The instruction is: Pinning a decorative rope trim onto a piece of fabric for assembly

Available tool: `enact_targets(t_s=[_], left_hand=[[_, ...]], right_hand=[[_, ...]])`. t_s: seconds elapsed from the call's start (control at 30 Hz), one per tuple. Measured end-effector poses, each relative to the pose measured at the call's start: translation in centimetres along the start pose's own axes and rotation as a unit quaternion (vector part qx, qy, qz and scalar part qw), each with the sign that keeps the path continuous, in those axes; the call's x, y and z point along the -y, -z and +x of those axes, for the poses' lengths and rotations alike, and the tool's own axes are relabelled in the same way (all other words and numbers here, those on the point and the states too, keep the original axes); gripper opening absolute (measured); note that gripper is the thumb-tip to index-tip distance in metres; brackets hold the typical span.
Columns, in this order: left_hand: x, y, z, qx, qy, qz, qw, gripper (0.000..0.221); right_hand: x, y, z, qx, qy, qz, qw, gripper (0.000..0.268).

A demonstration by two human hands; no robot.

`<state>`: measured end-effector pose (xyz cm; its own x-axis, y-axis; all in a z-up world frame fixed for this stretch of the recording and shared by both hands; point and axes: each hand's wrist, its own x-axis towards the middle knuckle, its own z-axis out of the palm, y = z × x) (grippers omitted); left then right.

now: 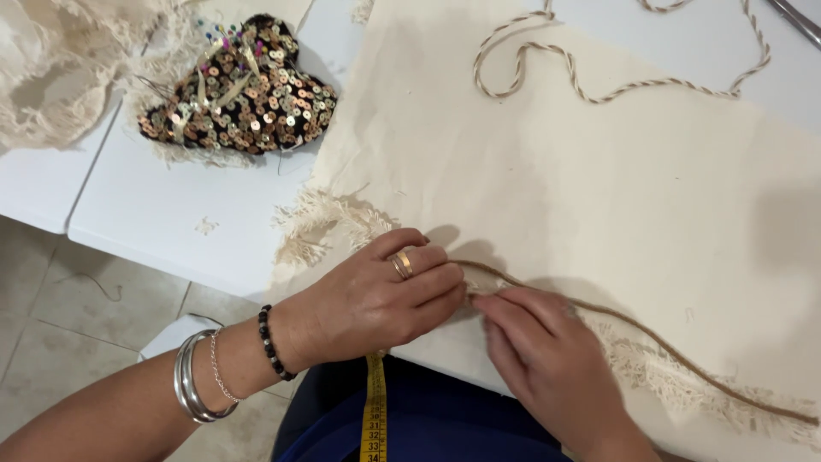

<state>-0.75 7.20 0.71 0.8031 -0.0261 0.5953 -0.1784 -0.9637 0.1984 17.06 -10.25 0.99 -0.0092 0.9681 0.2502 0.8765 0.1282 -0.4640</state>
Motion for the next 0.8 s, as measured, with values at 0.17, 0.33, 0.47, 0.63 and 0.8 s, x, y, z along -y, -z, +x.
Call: enact_targets(t_s=[0.17,0.33,0.47,0.63,0.8], left_hand=[[1.0,0.3,-1.0,0.044,0.055,-0.048,0.996,0.007],[1.5,0.9,-1.4,0.052,0.091,-0.083,0.991,0.009],[1.9,2.2,-0.8,0.052,0.042,0.088,0.994,0.007],[2.9,3.8,-0.6,0.052,-0.007,0.198,0.979,0.012],[2.9,4.3,-0.6,0.136,0.055,0.286,0.947,0.011]], right_hand=[[-0.5,-1.4,0.4,-0.002,-0.022,-0.009,1.000,0.022],[-1.2,-2.2,-0.5,0.014,-0.034,0.010,0.999,0.038],[-1.2,-2.4,-0.4,0.045,-0.035,-0.033,0.998,0.050],[-1.0,-2.3,0.3,0.072,-0.014,-0.097,0.993,0.061],[-0.8,-2.2,0.5,0.101,-0.025,-0.125,0.987,0.070]])
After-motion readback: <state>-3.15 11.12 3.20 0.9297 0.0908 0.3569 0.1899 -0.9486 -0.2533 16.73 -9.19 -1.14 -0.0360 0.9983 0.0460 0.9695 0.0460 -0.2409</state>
